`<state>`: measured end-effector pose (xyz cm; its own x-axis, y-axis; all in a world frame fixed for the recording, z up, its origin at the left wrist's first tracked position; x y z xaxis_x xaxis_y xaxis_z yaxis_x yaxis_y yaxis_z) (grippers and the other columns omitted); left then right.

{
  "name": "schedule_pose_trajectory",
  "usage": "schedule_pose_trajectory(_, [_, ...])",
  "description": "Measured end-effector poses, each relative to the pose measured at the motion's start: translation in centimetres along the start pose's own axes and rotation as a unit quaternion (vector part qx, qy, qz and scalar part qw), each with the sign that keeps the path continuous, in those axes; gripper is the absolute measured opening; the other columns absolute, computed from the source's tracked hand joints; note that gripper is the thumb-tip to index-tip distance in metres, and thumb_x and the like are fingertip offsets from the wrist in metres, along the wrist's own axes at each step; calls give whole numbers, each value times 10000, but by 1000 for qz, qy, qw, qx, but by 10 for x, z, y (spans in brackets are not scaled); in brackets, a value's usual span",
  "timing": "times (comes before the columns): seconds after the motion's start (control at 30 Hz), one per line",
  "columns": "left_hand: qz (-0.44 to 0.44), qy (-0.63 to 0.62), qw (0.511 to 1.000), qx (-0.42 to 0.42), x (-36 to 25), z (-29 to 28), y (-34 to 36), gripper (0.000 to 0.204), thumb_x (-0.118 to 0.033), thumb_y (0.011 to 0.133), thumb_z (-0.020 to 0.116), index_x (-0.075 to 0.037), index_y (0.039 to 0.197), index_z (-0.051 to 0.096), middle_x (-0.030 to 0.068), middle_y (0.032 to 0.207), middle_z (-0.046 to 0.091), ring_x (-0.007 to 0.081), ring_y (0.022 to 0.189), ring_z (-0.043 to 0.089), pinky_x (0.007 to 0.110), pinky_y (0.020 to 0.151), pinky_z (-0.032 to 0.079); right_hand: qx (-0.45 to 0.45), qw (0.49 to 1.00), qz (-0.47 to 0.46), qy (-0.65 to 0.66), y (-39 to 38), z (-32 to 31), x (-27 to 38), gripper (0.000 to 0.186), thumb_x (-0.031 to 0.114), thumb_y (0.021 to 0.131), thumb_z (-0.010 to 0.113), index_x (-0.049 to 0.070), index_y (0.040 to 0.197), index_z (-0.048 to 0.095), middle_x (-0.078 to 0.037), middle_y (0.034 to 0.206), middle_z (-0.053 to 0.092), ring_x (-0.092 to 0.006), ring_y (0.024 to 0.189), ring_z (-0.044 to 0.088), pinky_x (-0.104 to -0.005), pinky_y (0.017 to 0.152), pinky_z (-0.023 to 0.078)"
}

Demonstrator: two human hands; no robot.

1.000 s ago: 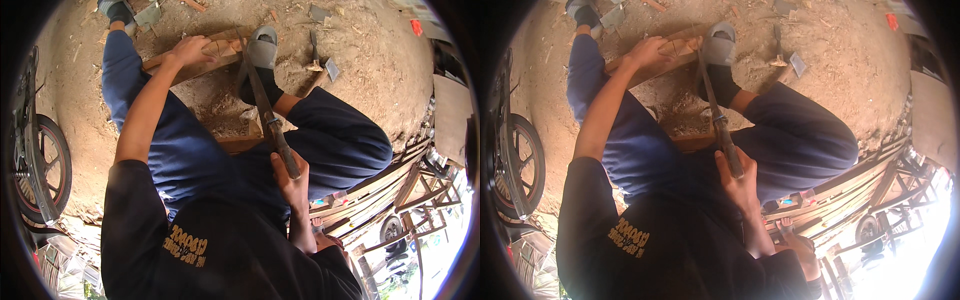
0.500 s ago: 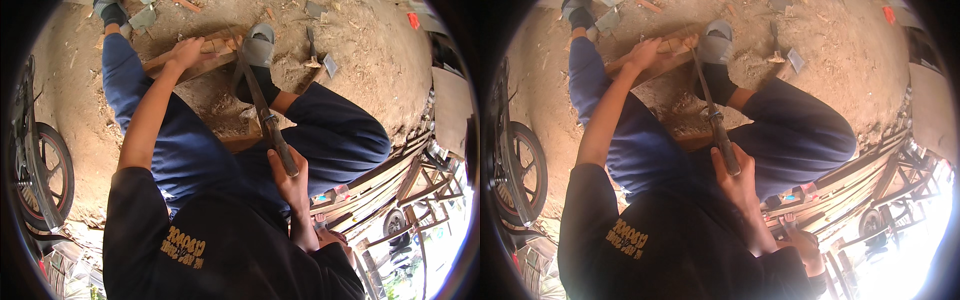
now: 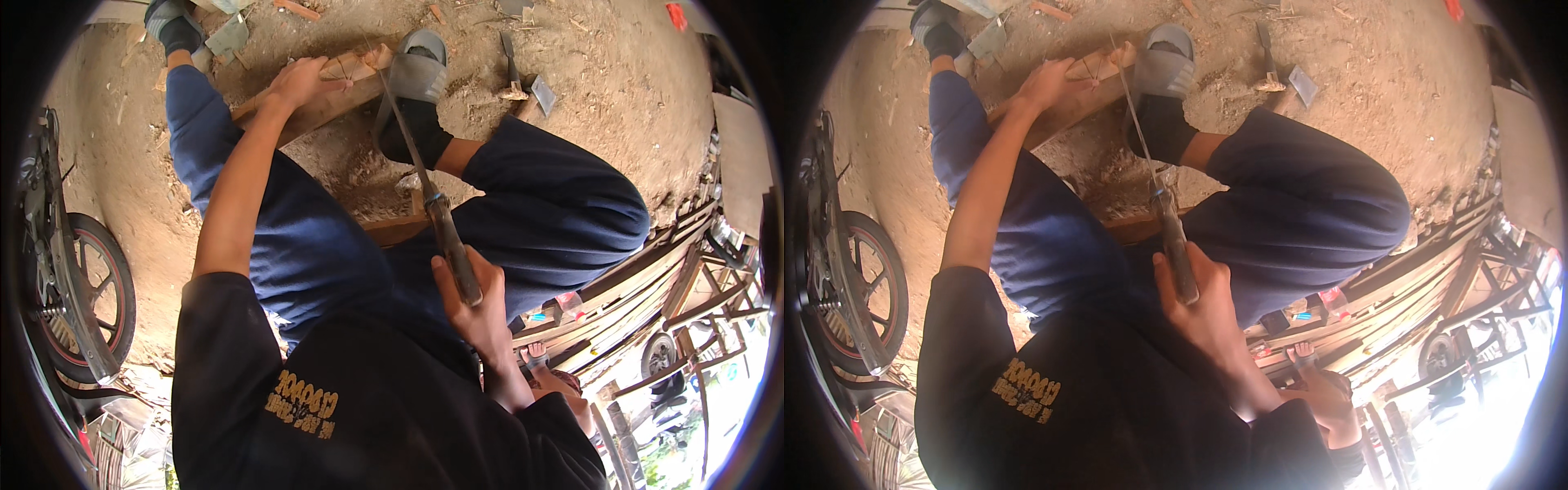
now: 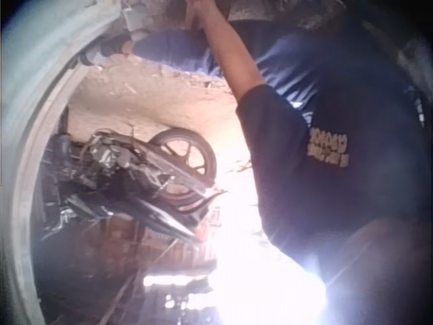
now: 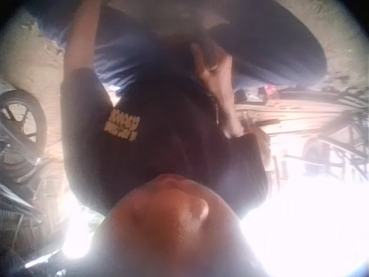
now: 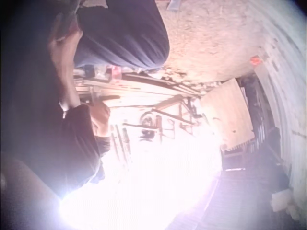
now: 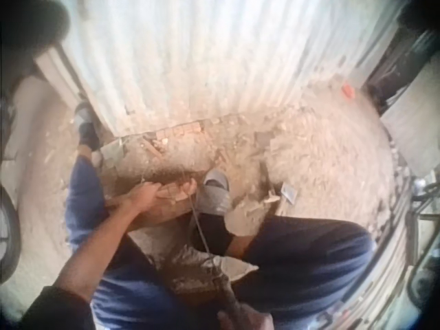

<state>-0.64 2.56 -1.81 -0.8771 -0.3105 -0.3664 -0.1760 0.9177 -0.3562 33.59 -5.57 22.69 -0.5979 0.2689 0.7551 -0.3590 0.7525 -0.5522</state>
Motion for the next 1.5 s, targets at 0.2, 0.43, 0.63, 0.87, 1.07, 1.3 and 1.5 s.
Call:
schedule_pose_trajectory(0.2, [19,34,999,-20,-5,3,-2,949,-787,745,609,-3,1281,590,232,1173,643,377,1139,602,452,980,485,-10,999,30,18,-9,-6,-8,240,93,922,646,-5,746,516,-60,544,499,-63,505,434,-298,464,342])
schedule_pose_trajectory(0.43, [31,41,998,21,-12,4,-2,966,-799,739,597,-33,1326,568,215,1198,637,367,1142,604,455,972,493,-12,999,44,16,-19,-17,-12,257,105,935,641,5,736,511,-27,540,449,-52,524,381,-294,462,317])
schedule_pose_trajectory(0.63, [26,80,996,-14,-8,7,-2,968,-794,750,593,-48,1363,540,199,1267,609,346,1187,583,451,1007,470,-2,997,66,27,-21,-12,-5,247,109,938,642,4,755,514,-30,555,460,-56,534,388,-297,470,321])
schedule_pose_trajectory(0.87, [23,73,996,-51,-1,12,2,968,-792,732,611,-61,1363,546,198,1296,596,351,1206,571,459,1018,462,-12,999,48,16,-31,-7,0,237,100,941,631,-1,761,516,-57,563,476,-70,528,406,-314,476,338])
schedule_pose_trajectory(1.07, [8,24,1000,-8,3,5,12,940,-789,723,624,-37,1287,599,204,1223,634,361,1159,598,468,997,468,-16,999,25,40,0,18,-3,223,95,933,636,-9,769,527,-84,553,480,-84,518,431,-321,479,363])
schedule_pose_trajectory(1.3, [19,-14,999,28,1,-3,15,888,-771,737,634,-27,1221,629,192,1148,655,346,1112,618,452,942,495,-20,999,30,1,-11,12,5,237,90,924,645,-10,752,518,-101,555,518,-81,496,434,-314,472,369])
schedule_pose_trajectory(1.5, [90,83,980,-160,4,9,14,801,-723,747,659,-11,1111,621,198,1077,645,351,1048,630,447,891,509,-37,998,32,29,-4,11,7,267,91,931,637,-3,725,494,-62,553,509,-67,517,408,-312,471,352])
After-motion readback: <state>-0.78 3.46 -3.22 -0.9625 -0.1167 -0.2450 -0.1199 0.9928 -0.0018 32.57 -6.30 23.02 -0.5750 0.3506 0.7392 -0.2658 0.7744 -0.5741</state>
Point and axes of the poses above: each hand's wrist, its own y-axis towards the middle knuckle, its own z-axis out of the palm, x = y × z, the point moved 3 cm from there along y, towards the middle knuckle
